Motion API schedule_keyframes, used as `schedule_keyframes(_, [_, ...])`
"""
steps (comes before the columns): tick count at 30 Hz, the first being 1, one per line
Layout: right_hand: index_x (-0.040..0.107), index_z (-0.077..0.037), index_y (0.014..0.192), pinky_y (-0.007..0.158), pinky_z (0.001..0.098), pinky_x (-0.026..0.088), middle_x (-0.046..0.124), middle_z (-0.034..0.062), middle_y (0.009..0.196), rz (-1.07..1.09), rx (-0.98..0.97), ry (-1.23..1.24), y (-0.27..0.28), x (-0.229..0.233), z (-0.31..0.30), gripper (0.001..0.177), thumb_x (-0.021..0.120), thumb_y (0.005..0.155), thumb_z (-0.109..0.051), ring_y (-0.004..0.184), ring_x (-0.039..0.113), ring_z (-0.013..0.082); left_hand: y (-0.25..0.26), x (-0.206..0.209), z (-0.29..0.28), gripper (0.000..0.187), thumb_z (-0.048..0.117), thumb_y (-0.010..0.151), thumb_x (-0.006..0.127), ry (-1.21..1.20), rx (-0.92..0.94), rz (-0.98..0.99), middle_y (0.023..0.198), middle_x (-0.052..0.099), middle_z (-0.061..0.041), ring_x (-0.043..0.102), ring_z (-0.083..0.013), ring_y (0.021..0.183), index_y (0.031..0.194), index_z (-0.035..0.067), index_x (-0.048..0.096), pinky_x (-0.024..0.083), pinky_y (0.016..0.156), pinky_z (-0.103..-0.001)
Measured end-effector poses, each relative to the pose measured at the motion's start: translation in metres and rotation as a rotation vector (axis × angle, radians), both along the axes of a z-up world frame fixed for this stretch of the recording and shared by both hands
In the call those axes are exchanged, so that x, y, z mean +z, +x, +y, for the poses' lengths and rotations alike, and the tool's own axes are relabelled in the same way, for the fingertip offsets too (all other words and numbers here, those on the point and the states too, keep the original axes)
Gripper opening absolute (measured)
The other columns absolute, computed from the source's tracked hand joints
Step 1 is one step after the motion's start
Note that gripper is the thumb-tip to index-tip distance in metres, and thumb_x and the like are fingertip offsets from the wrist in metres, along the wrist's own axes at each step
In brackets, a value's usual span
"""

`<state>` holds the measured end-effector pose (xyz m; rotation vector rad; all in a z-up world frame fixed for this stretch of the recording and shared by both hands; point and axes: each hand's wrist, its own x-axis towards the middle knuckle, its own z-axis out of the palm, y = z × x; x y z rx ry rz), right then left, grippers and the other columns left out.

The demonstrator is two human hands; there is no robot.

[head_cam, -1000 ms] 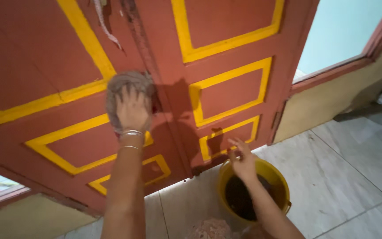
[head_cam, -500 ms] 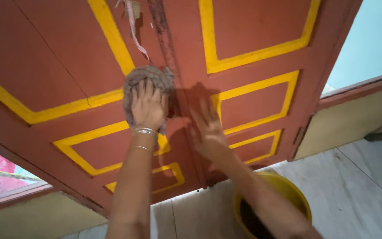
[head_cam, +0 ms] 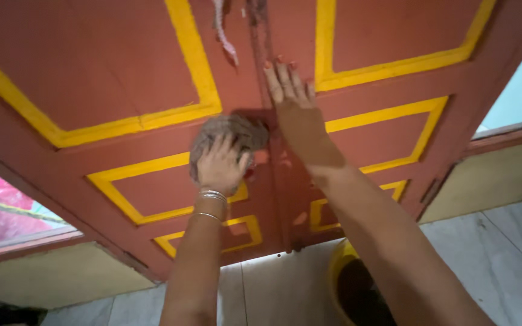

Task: The person cleans a wooden door by wiping its panels with a cloth, periodically rinsing and wringing the cloth in a bucket of water.

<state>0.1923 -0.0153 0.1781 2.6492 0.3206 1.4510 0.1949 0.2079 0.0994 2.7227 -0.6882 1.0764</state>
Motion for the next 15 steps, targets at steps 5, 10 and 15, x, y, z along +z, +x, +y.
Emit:
schedule_keyframes(5, [0.011,-0.01,0.167,0.12,0.0596,0.034,0.015,0.0149,0.172,0.09,0.066,0.075,-0.01,0.01,0.006,0.108,0.076,0.082,-0.015,0.158,0.021,0.0363,0.011,0.023,0.079,0.043,0.046,0.093,0.063,0.039,0.159,-0.214,0.146,0.058,-0.014,0.047,-0.0376,0.138,0.113,0.009,0.073,0.035,0.114,-0.06])
schedule_keyframes(10, [0.008,-0.012,0.165,0.12,0.0619,0.031,0.012,0.0147,0.172,0.165,0.132,0.158,-0.027,0.024,0.012,0.136,0.094,0.061,-0.024,0.157,0.019,0.0384,-0.005,0.026,0.14,0.036,0.038,0.096,0.065,-0.064,0.277,-0.327,0.137,0.063,-0.02,0.05,-0.0428,0.142,0.099,0.002,0.072,0.035,0.121,-0.06])
schedule_keyframes(15, [0.008,-0.011,0.165,0.121,0.0613,0.031,0.014,0.0147,0.171,0.166,0.113,0.164,-0.027,0.021,0.014,0.136,0.094,0.061,-0.025,0.157,0.02,0.0381,-0.009,0.035,0.114,0.03,0.031,0.097,0.065,-0.031,0.078,-0.368,0.133,0.067,-0.016,0.054,-0.0427,0.136,0.104,0.004,0.074,0.038,0.115,-0.062])
